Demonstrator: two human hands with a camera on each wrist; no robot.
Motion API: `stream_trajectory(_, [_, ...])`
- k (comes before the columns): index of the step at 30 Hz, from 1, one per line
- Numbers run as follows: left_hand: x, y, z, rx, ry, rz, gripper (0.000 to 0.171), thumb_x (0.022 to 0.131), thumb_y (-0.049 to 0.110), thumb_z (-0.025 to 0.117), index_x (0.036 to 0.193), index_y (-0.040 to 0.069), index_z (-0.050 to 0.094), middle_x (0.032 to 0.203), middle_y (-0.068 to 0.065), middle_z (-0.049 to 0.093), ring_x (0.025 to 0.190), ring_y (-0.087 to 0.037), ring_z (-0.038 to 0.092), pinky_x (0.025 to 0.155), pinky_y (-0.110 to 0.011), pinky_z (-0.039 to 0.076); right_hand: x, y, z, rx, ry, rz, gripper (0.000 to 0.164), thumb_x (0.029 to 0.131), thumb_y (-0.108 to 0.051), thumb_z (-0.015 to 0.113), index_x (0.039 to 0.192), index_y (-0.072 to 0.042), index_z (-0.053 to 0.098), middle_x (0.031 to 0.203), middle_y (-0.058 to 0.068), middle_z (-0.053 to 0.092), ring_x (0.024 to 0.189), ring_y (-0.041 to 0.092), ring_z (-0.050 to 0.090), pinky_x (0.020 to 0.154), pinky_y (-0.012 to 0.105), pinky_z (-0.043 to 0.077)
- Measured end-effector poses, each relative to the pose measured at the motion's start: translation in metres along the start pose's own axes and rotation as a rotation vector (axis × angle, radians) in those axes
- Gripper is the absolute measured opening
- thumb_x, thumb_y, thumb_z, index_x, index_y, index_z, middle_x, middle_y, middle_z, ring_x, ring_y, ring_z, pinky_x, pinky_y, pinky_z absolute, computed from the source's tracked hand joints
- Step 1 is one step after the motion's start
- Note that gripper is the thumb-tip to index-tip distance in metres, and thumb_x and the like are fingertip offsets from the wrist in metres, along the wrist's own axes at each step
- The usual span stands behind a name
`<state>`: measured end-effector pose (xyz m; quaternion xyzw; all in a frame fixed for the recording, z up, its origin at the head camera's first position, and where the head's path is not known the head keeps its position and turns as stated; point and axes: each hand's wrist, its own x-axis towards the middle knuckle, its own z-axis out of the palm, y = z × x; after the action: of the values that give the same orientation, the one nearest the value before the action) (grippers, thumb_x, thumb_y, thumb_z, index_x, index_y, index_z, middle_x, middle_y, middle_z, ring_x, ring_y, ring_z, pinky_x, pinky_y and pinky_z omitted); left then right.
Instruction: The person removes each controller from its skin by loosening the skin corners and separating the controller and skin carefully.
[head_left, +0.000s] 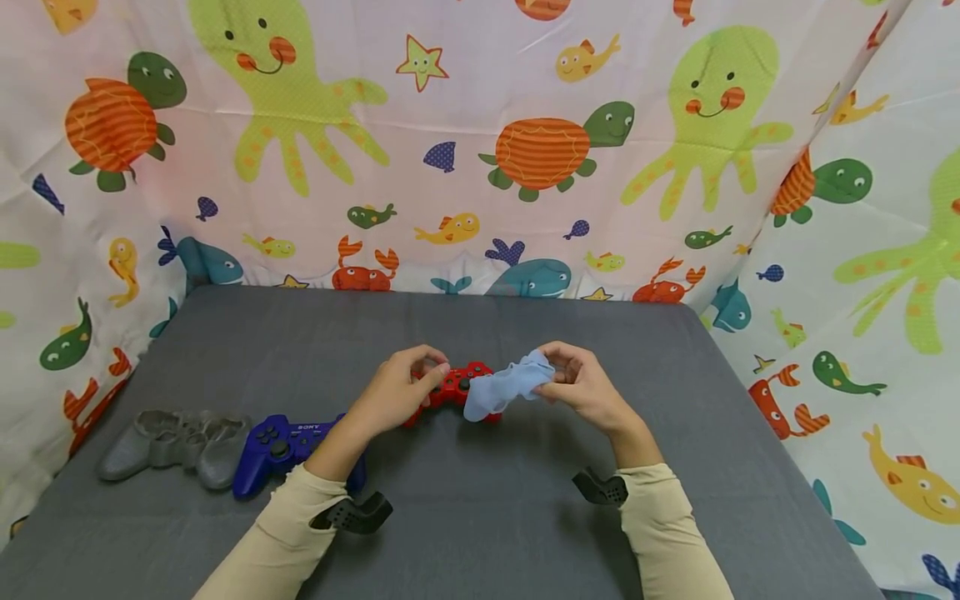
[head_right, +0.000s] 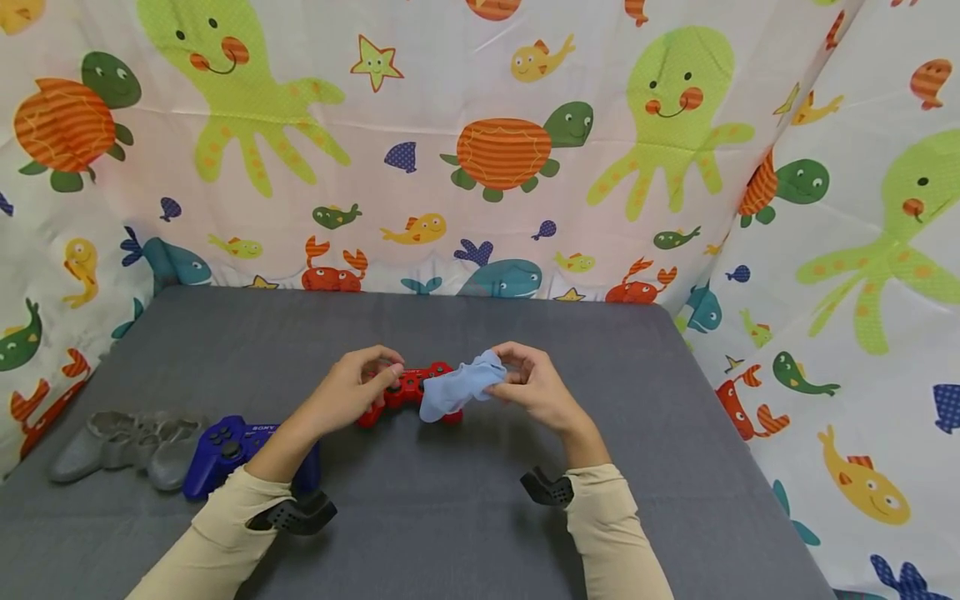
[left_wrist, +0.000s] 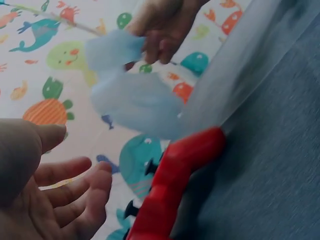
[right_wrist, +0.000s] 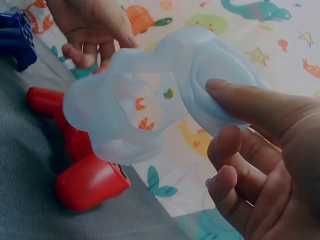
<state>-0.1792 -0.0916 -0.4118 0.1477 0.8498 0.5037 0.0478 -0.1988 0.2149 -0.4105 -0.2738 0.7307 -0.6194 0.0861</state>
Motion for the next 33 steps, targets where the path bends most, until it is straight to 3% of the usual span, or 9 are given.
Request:
stream_trajectory(6, [0.001,0.002,0.014,-0.167,-0.157,-0.007,0.043,0.11,0.033,0.042,0.135,0.002,0.057,0.101,-0.018,0.07,0.062,-0.016,0.063,0.059,-0.033,0.056,0.001,-0.01,0.008,0.022,0.023,-0.041,0.031,0.088,0.01,0.065,0.117,0.001,0.06,0.1,-0.006,0.068,0.069,0.016,0.062,0.062,0.021,0.052])
stream_trajectory(13, [0.002,0.001,0.021,-0.443,-0.342,-0.133,0.056,0.111,0.043,0.032,0.139,-0.002,0.048,0.095,-0.013,0.069,0.068,-0.019,0.071,0.065,-0.034,0.061,0.003,-0.014,0.015,0.038,0.045,-0.081,0.032,0.087,0.014,0.062,0.116,-0.001,0.06,0.1,-0.007,0.066,0.069,0.01,0.061,0.061,0.022,0.052])
stream_trajectory(18, [0.002,0.001,0.017,-0.56,-0.398,-0.197,0.059,0.108,0.047,0.038,0.144,0.002,0.044,0.117,-0.018,0.058,0.075,-0.017,0.068,0.072,-0.035,0.062,0.003,-0.013,0.016,0.024,0.107,-0.077,0.032,0.089,0.013,0.061,0.12,0.007,0.056,0.101,-0.008,0.065,0.068,0.007,0.061,0.062,0.021,0.052])
stream_trajectory(20, [0.003,0.001,0.015,-0.592,-0.385,-0.192,0.056,0.108,0.042,0.042,0.147,0.001,0.043,0.121,-0.018,0.054,0.078,-0.016,0.065,0.076,-0.033,0.062,0.003,-0.013,0.015,-0.003,0.118,-0.066,0.033,0.091,0.011,0.061,0.123,0.008,0.055,0.102,-0.008,0.066,0.068,0.008,0.062,0.064,0.022,0.054])
stream_trajectory(23, [0.003,0.0,0.011,-0.619,-0.301,-0.189,0.054,0.107,0.028,0.052,0.151,-0.001,0.039,0.123,-0.014,0.056,0.083,-0.015,0.062,0.079,-0.029,0.06,0.004,-0.01,0.014,-0.088,0.109,-0.054,0.034,0.094,0.009,0.059,0.127,0.007,0.057,0.097,-0.004,0.068,0.066,0.016,0.065,0.062,0.026,0.056])
stream_trajectory(27, [0.004,0.001,0.006,-0.618,-0.169,-0.183,0.055,0.103,0.01,0.057,0.152,-0.003,0.037,0.127,-0.017,0.054,0.094,-0.015,0.063,0.082,-0.025,0.059,0.006,-0.005,0.014,-0.189,0.088,-0.018,0.038,0.098,0.007,0.053,0.137,0.006,0.056,0.093,0.015,0.073,0.06,0.024,0.068,0.057,0.03,0.056])
stream_trajectory(30, [0.003,0.002,0.005,-0.57,-0.095,-0.165,0.052,0.1,0.002,0.059,0.149,0.0,0.039,0.127,-0.019,0.052,0.098,-0.016,0.064,0.085,-0.029,0.06,0.007,-0.003,0.016,-0.174,0.093,0.032,0.048,0.101,0.005,0.049,0.148,-0.001,0.047,0.095,0.033,0.071,0.057,0.022,0.069,0.058,0.029,0.058])
stream_trajectory(33, [0.004,0.003,0.003,-0.531,-0.03,-0.145,0.051,0.099,0.0,0.06,0.145,0.005,0.04,0.124,-0.02,0.053,0.089,-0.017,0.065,0.085,-0.035,0.06,0.008,-0.004,0.02,-0.129,0.123,0.077,0.053,0.101,0.003,0.047,0.152,-0.006,0.034,0.094,0.04,0.068,0.058,0.022,0.069,0.06,0.029,0.058])
